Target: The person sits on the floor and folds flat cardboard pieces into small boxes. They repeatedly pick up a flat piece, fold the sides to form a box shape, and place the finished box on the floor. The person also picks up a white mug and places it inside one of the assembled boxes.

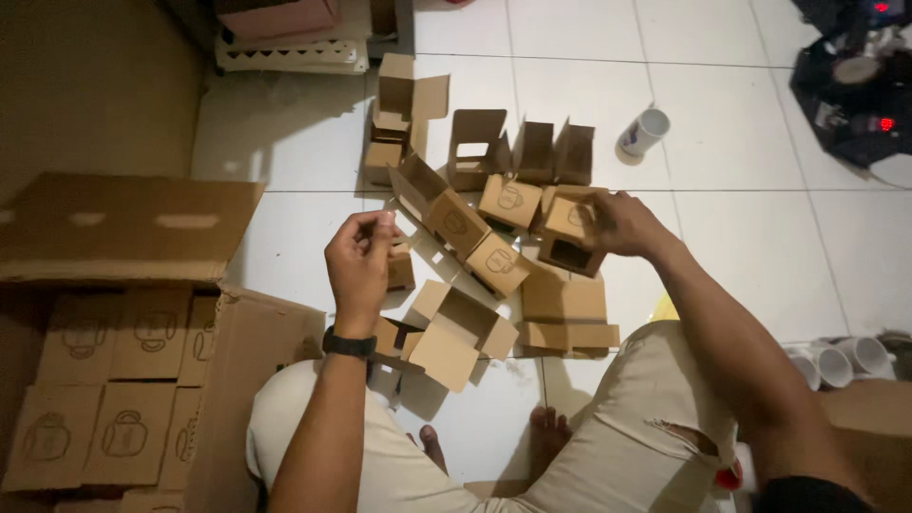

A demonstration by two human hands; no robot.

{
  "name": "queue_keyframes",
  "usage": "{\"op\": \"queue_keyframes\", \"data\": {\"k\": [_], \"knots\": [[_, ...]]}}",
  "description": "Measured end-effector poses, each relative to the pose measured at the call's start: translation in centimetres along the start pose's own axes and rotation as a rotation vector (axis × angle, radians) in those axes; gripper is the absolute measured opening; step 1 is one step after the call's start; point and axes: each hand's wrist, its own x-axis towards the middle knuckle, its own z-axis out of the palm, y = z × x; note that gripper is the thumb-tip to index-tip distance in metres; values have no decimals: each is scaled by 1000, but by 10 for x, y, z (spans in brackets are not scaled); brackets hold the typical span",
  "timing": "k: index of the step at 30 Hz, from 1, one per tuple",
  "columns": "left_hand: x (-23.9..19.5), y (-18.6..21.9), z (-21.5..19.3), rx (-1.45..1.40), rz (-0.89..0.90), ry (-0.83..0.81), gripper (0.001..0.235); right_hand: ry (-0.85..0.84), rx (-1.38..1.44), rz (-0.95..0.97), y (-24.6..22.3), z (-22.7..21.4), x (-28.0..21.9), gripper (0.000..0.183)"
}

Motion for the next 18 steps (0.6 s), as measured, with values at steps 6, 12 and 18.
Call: {"op": "queue_keyframes", "data": {"k": [6, 12, 18], "knots": [[11, -15, 8, -46, 17, 77, 9, -119, -469, -115, 6, 54, 35, 84], [19, -21, 23, -78, 19, 96, 12, -140, -399, -129, -10, 75, 47, 79], [27, -34, 36, -69, 6, 86, 11, -98, -300, -177, -14, 81, 42, 75]]}}
